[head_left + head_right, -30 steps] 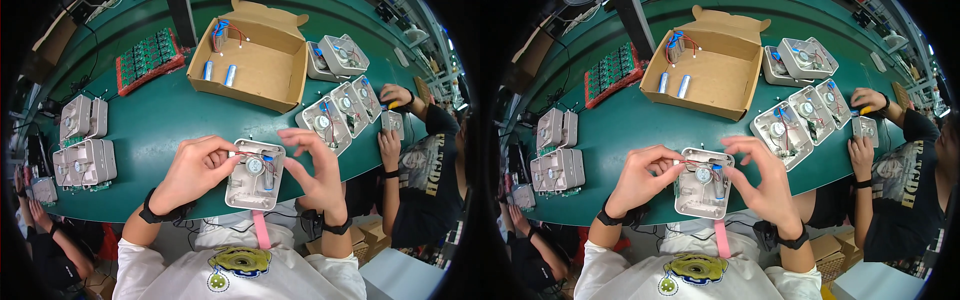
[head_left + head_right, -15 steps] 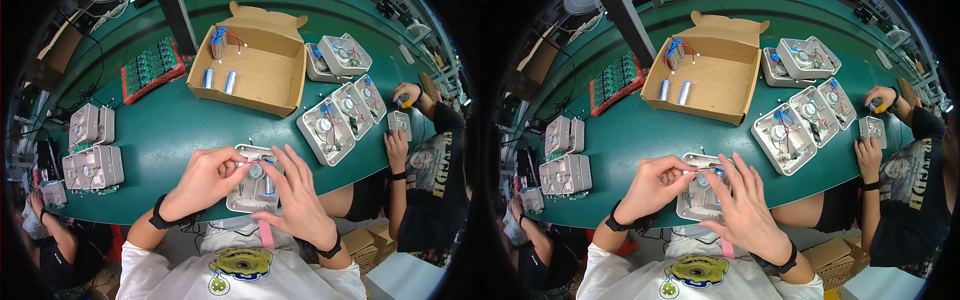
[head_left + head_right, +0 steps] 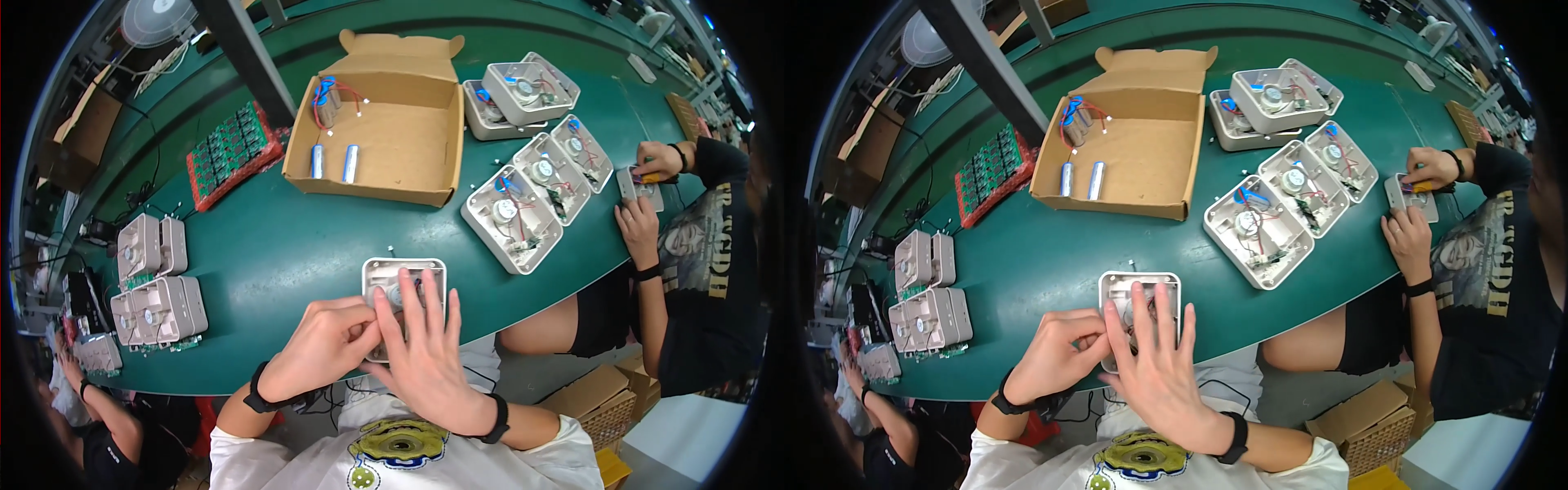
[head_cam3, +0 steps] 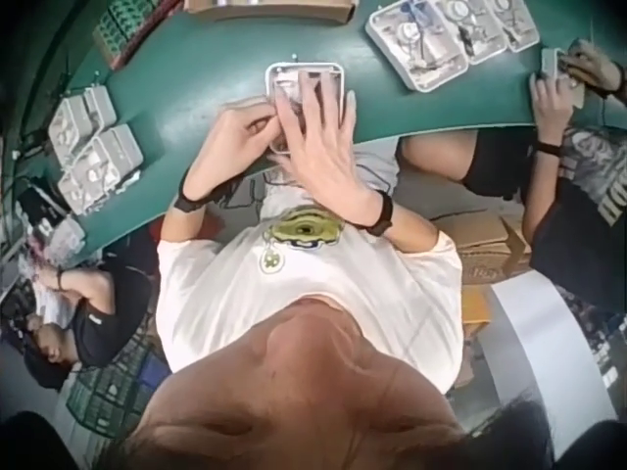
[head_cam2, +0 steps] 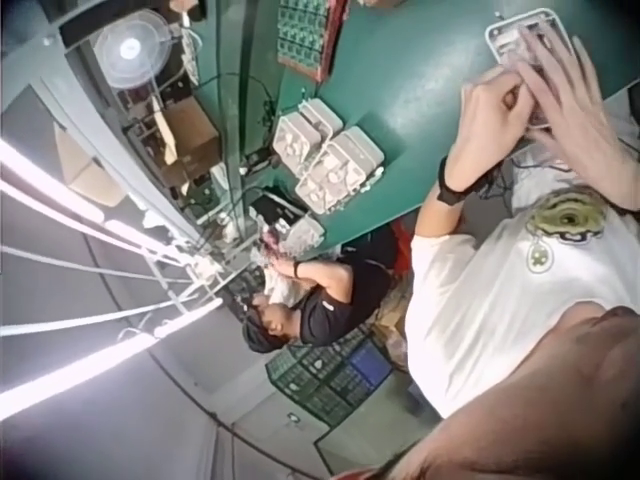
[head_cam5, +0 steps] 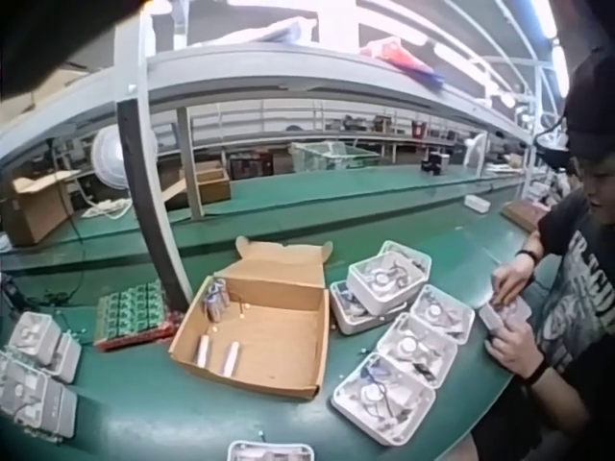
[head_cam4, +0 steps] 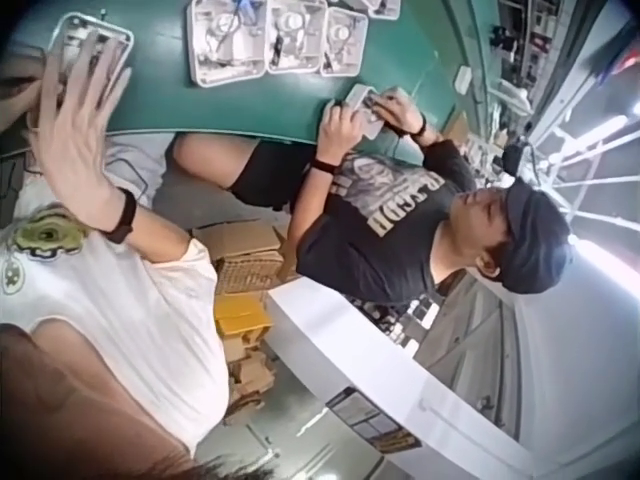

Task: Assembling electronic components by placing batteries and circuit boards into plastic housings.

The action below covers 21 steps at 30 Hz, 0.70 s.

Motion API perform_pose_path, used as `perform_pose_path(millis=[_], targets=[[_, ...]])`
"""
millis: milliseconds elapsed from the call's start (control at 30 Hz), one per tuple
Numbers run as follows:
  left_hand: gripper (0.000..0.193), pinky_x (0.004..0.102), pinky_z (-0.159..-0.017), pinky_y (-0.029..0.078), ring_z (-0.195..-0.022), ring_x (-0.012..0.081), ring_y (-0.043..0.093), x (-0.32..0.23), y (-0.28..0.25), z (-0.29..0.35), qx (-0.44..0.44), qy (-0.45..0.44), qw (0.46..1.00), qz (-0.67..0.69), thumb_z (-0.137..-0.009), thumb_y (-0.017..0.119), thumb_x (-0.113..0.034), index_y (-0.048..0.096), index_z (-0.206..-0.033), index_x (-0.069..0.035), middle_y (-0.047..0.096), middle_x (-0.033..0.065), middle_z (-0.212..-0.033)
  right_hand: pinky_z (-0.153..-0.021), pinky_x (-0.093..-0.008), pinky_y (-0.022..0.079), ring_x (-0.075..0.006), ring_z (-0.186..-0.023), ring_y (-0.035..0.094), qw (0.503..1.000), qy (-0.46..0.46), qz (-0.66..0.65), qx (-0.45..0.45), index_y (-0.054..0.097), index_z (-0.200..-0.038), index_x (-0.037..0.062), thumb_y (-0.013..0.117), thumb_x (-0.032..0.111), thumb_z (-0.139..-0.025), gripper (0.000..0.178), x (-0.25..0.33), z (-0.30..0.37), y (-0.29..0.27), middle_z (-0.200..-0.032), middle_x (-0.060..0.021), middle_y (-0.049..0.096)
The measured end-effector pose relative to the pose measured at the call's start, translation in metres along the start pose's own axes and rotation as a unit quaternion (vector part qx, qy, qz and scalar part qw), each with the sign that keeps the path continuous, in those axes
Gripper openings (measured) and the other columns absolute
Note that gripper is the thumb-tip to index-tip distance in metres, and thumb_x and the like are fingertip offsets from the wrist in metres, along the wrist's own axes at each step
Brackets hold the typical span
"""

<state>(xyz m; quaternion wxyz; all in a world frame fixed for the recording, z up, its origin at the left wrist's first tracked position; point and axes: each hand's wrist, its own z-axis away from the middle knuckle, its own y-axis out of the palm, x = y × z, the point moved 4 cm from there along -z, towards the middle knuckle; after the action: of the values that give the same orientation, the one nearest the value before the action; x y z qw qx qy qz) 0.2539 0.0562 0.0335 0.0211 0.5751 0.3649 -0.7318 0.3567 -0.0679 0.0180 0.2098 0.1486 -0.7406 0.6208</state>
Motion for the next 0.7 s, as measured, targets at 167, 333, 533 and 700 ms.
perform_pose_path(millis=[167, 333, 533, 700], targets=[[0.012, 0.0315, -0.053, 0.045, -0.057, 0.0144, 0.057, -0.008, -0.011, -0.002, -0.015, 0.049, 0.999, -0.004, -0.093, 0.074, 0.001, 0.077, -0.104, 0.002, 0.062, 0.0094, -0.074, -0.120, -0.0754, 0.023, -0.0534, -0.156, 0.026, 0.998, 0.008, 0.054, 0.004, 0.047, -0.155, 0.0042, 0.088, 0.028, -0.075, 0.093, -0.020, -0.007, -0.004, -0.170, -0.0287, 0.028], [0.017, 0.0297, -0.054, 0.040, -0.057, 0.0136, 0.051, -0.005, -0.045, 0.021, -0.125, 0.013, 0.991, -0.051, -0.090, 0.074, 0.003, 0.080, -0.106, -0.001, 0.056, 0.0051, -0.070, -0.122, -0.0748, 0.020, -0.0503, -0.157, 0.027, 0.992, -0.018, 0.119, 0.045, 0.057, -0.143, 0.0052, 0.084, 0.019, -0.074, 0.074, -0.045, -0.014, -0.030, -0.170, -0.0203, 0.033], [0.014, 0.0306, -0.056, 0.042, -0.060, 0.0144, 0.054, -0.008, -0.087, 0.062, -0.275, 0.021, 0.949, -0.153, -0.089, 0.076, 0.003, 0.079, -0.102, -0.001, 0.058, 0.0052, -0.071, -0.126, -0.0726, 0.012, -0.0495, -0.159, 0.024, 0.978, -0.042, 0.204, 0.024, 0.056, -0.145, 0.0046, 0.082, 0.020, -0.081, 0.071, -0.068, -0.016, -0.041, -0.170, -0.0175, 0.036], [0.009, 0.0359, -0.072, 0.054, -0.078, 0.0269, 0.068, 0.010, -0.170, 0.126, -0.459, 0.026, 0.836, -0.299, -0.088, 0.076, 0.003, 0.074, -0.096, -0.001, 0.068, 0.0109, -0.084, -0.127, -0.0710, 0.009, -0.0502, -0.160, 0.022, 0.969, -0.049, 0.238, 0.035, 0.049, -0.153, 0.0046, 0.080, 0.018, -0.084, 0.077, -0.079, -0.010, -0.050, -0.172, -0.0179, 0.033]])
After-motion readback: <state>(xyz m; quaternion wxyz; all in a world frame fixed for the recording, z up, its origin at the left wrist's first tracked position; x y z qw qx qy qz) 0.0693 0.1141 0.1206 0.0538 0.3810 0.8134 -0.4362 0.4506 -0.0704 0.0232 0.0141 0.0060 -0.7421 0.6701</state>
